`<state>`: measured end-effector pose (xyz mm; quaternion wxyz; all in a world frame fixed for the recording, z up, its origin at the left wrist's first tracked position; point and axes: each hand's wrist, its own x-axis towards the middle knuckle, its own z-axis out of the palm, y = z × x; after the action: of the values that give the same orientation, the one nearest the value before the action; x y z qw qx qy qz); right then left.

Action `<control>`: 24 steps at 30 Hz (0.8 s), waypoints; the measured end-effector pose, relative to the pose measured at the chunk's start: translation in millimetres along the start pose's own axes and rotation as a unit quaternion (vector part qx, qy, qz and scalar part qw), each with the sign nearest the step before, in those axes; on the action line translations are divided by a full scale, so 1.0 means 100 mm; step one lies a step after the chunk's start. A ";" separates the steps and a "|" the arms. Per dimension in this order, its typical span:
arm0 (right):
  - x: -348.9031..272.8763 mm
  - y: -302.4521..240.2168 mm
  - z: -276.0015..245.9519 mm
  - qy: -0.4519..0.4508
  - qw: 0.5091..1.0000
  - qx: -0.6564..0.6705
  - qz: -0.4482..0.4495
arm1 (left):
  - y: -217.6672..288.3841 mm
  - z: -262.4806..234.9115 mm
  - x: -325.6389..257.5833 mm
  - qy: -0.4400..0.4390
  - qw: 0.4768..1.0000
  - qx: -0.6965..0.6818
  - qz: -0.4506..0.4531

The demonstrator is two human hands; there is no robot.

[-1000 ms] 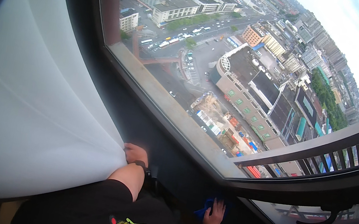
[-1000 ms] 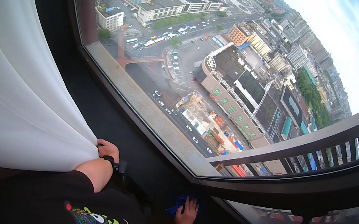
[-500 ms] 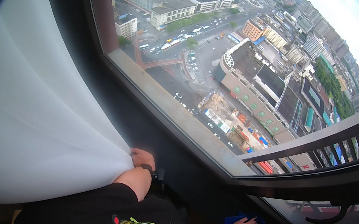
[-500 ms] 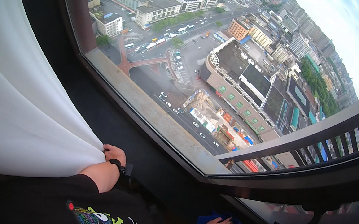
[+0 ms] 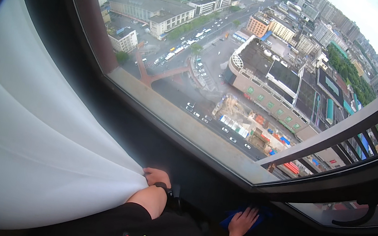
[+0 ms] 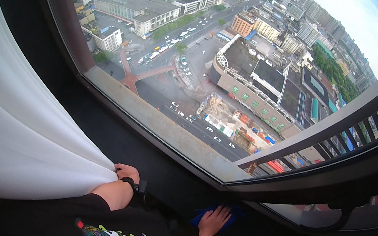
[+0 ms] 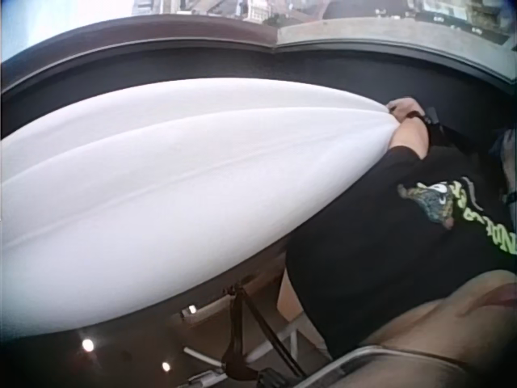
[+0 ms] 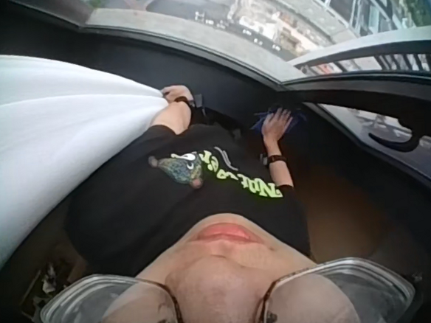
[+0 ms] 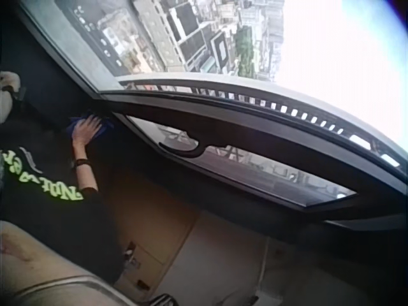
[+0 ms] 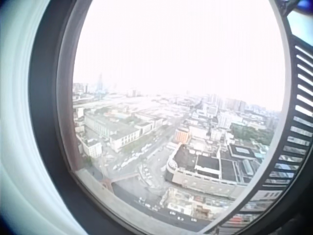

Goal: Using a blue cloth to wipe down the window sill and ledge in a hotel room.

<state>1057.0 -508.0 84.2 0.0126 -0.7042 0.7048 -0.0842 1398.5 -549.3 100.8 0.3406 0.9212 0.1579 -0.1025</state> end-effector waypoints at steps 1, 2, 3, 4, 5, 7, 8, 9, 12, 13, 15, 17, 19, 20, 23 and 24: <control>0.01 -0.17 -0.04 -0.010 0.998 0.022 -0.049 | -0.04 0.02 0.04 0.002 1.000 -0.003 -0.003; 0.03 -0.33 -0.07 -0.019 0.994 0.043 -0.097 | -0.09 0.07 0.09 0.003 1.000 -0.006 -0.005; 0.05 -0.45 -0.08 -0.028 0.987 0.052 -0.151 | -0.14 0.12 0.13 0.004 1.000 -0.009 -0.007; 0.08 -0.56 -0.09 -0.037 0.977 0.060 -0.200 | -0.10 0.10 0.08 0.001 1.000 -0.010 -0.005; 0.13 -0.66 -0.09 -0.045 0.965 0.067 -0.249 | -0.07 0.07 0.04 -0.002 1.000 -0.012 -0.003; 0.26 -0.88 -0.09 -0.062 0.940 0.092 -0.323 | -0.07 0.05 0.01 -0.004 1.000 -0.012 -0.002; 0.32 -0.99 -0.08 -0.071 0.924 0.105 -0.361 | -0.10 0.06 0.02 -0.004 1.000 -0.012 -0.003; 0.38 -1.10 -0.07 -0.074 0.914 0.113 -0.383 | -0.14 0.09 0.05 -0.003 1.000 -0.013 -0.004; 0.47 -1.31 -0.05 -0.079 0.893 0.128 -0.424 | -0.23 0.19 0.11 -0.006 1.000 -0.020 -0.010; 0.50 -1.33 -0.02 -0.076 0.896 0.129 -0.417 | -0.15 0.17 0.04 -0.011 1.000 -0.024 -0.007; 0.53 -1.32 0.00 -0.074 0.898 0.150 -0.408 | 0.01 0.02 -0.06 -0.012 0.999 -0.029 -0.003; 0.51 -1.28 -0.01 -0.085 0.890 0.169 -0.414 | -0.15 0.14 0.13 -0.005 0.999 -0.033 -0.008; 0.48 -1.11 -0.04 -0.093 0.893 0.169 -0.406 | -0.25 0.22 0.16 -0.008 0.999 -0.030 -0.011; 0.46 -0.99 -0.06 -0.094 0.896 0.164 -0.402 | -0.20 0.17 0.10 -0.009 0.999 -0.031 -0.012; 0.37 -0.54 -0.15 -0.092 0.911 0.149 -0.373 | -0.16 0.12 0.10 -0.012 0.999 -0.043 -0.014; 0.34 -0.36 -0.18 -0.089 0.921 0.140 -0.351 | -0.18 0.13 0.13 -0.011 0.999 -0.045 -0.016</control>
<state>1090.4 -540.0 110.6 0.1437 -0.9023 0.3889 -0.1182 1402.7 -541.6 76.4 0.3820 0.9010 0.1732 -0.1109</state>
